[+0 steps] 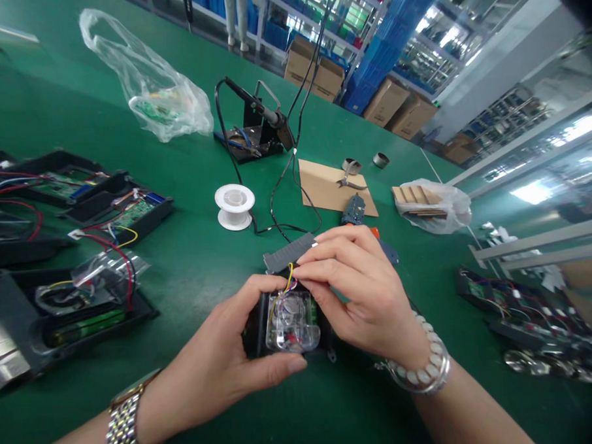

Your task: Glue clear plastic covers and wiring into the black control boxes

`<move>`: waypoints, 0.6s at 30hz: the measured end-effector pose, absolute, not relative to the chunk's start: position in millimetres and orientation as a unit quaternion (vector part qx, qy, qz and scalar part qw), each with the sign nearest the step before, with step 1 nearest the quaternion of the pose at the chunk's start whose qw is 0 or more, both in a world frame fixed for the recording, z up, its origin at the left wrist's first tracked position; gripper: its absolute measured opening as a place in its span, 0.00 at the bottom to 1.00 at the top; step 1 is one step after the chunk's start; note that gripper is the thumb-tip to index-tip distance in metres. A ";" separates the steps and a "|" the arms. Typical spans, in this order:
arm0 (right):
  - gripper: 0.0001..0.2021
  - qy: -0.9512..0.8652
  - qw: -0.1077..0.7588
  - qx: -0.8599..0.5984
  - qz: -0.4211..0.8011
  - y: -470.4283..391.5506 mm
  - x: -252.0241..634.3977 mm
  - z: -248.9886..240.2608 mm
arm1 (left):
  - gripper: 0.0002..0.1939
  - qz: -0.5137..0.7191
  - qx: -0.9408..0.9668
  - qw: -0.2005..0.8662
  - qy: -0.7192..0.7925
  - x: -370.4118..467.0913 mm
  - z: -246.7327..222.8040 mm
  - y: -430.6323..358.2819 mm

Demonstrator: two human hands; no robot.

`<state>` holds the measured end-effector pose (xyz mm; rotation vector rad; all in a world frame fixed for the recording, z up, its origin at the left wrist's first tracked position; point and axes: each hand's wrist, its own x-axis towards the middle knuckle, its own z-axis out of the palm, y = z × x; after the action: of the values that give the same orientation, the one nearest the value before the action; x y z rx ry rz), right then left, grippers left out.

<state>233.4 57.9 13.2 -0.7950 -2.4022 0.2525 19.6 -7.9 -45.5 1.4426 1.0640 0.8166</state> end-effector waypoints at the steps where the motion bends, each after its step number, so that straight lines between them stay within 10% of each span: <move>1: 0.08 -0.902 0.296 -0.299 0.099 58.7 233.3 13.0 | 0.30 0.346 0.609 0.554 0.451 19.9 -45.7 -8.2; 18: 0.04 -0.911 0.273 -0.302 0.063 65.2 226.3 17.8 | 0.29 0.347 0.619 0.549 0.442 18.6 -46.3 -6.1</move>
<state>226.3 65.2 17.8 -0.8119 -2.4528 0.1691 18.6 -6.1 -46.3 1.4671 1.0464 0.8214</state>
